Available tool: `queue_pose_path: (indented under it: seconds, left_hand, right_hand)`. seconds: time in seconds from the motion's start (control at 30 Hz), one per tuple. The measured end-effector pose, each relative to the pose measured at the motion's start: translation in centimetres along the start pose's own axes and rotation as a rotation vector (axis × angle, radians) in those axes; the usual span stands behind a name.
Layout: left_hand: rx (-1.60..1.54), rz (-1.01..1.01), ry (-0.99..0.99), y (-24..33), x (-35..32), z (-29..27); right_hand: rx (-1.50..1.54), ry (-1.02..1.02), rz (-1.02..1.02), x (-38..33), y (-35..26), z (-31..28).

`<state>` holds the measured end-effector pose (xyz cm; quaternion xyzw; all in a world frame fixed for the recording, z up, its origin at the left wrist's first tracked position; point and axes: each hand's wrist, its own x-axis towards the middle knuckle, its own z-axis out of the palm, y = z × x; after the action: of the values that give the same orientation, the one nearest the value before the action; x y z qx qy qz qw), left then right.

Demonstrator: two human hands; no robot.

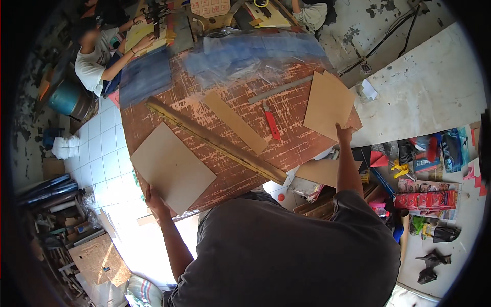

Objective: The person aligns a ruler on cardboard sheets, cuts along the edge with a utility knife, and gathers the cut pieces by hand.

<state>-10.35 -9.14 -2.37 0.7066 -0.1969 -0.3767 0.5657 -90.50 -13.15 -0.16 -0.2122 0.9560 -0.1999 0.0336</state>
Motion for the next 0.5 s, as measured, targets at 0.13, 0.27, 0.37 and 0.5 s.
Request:
queue_pose_path:
  seconds: [0.13,0.27,0.37,0.5]
  left_hand:
    - [0.194,0.047,0.025,1.7,-1.1,0.6]
    - [0.314,0.134,0.083,2.6,-2.4,0.3]
    - [0.279,0.160,0.089,2.2,-3.2,-0.1]
    - [0.238,0.139,0.055,1.1,-3.4,1.3]
  right_hand:
    - [-0.061,-0.069,0.004,0.7,-1.6,1.3]
    - [-0.205,-0.165,0.160,-0.3,-4.5,1.4]
    - [-0.188,-0.195,0.198,2.4,-3.2,2.2]
    - [-0.081,-0.177,0.190,9.0,3.7,3.5]
